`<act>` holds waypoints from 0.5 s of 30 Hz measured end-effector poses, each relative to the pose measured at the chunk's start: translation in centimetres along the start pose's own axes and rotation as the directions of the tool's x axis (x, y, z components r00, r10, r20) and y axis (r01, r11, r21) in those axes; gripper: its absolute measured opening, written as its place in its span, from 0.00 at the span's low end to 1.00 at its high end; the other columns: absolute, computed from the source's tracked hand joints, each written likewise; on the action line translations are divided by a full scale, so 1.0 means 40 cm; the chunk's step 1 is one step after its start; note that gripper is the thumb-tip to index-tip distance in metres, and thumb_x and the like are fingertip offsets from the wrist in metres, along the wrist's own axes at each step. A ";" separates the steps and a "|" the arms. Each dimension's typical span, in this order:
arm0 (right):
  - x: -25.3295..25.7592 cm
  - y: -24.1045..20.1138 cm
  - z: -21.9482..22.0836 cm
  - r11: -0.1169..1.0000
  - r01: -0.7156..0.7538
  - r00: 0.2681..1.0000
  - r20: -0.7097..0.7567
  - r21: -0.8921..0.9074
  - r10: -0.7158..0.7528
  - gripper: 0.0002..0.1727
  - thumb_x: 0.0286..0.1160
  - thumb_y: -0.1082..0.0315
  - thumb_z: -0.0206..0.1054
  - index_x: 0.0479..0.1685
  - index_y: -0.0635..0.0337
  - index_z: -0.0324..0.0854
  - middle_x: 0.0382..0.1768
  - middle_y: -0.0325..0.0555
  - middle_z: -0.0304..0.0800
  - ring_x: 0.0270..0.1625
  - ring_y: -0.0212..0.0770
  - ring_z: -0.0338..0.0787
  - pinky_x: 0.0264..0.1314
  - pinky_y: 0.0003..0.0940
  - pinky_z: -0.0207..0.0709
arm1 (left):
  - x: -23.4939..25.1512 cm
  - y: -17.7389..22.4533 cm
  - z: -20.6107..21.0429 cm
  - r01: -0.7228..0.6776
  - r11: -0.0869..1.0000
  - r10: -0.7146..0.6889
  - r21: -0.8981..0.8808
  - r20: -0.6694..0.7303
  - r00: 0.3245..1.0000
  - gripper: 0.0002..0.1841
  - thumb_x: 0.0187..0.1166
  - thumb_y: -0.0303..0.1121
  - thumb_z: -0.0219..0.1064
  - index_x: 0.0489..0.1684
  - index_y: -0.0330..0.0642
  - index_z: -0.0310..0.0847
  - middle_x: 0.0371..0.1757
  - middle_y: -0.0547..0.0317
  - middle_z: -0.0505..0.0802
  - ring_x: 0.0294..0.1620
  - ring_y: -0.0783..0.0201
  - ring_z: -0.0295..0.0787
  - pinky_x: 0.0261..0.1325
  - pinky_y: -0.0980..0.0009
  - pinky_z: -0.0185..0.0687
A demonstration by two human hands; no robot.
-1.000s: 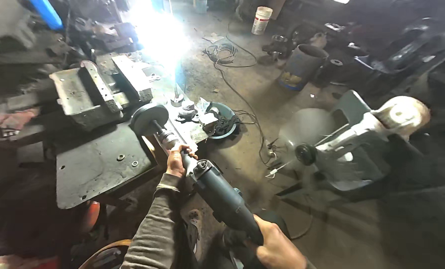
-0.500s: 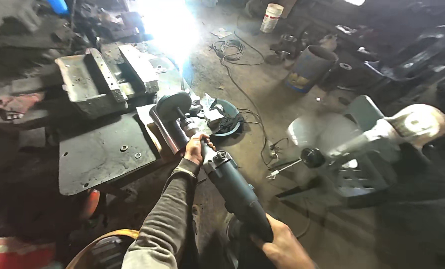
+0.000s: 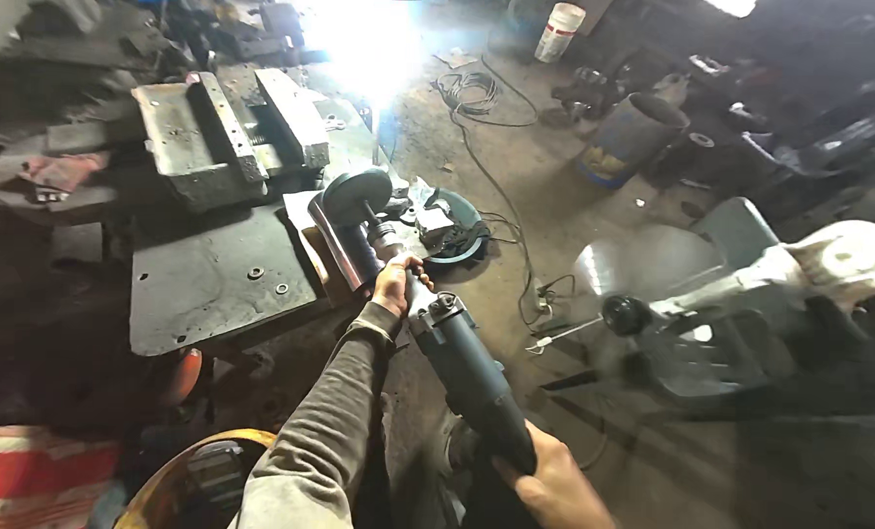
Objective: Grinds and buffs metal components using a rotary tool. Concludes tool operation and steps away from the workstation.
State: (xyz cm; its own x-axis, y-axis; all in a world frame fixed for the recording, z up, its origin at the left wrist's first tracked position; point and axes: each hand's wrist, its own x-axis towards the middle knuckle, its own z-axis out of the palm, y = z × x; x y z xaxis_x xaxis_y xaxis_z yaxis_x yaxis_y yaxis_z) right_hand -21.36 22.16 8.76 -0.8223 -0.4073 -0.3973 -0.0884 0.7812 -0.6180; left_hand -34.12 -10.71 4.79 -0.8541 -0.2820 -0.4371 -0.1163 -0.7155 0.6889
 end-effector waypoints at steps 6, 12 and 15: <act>0.000 0.000 0.013 0.996 0.014 0.999 0.051 -0.093 -0.009 0.29 0.61 0.51 0.79 0.64 0.50 0.85 0.43 0.42 0.97 0.49 0.42 0.96 0.57 0.55 0.89 | -0.073 0.020 -0.051 -0.095 0.995 0.095 0.020 -0.004 0.995 0.11 0.83 0.39 0.55 0.27 0.53 0.74 0.19 0.67 0.79 0.19 0.67 0.78 0.29 0.66 0.83; 0.006 -0.018 0.017 0.990 0.004 0.990 0.140 -0.142 0.016 0.30 0.63 0.52 0.76 0.67 0.49 0.82 0.40 0.46 0.95 0.46 0.48 0.96 0.51 0.59 0.88 | -0.075 0.025 -0.083 -0.131 0.991 0.128 -0.041 -0.074 0.989 0.17 0.85 0.36 0.48 0.21 0.49 0.71 0.15 0.63 0.78 0.16 0.64 0.78 0.27 0.65 0.84; 0.006 -0.015 0.012 0.991 0.000 0.989 0.146 -0.137 0.020 0.29 0.63 0.51 0.75 0.67 0.48 0.81 0.41 0.45 0.95 0.47 0.47 0.96 0.52 0.58 0.88 | -0.075 0.023 -0.075 -0.125 0.991 0.121 -0.054 -0.078 0.990 0.16 0.84 0.35 0.48 0.21 0.49 0.71 0.14 0.64 0.77 0.15 0.64 0.77 0.26 0.65 0.83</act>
State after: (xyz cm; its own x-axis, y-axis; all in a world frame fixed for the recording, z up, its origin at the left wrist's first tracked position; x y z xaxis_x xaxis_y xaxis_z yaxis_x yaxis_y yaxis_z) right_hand -21.24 21.36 8.70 -0.7330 -0.4565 -0.5042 -0.1647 0.8384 -0.5196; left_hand -30.15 -12.44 4.98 -0.8195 -0.4157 -0.3945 0.0190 -0.7077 0.7063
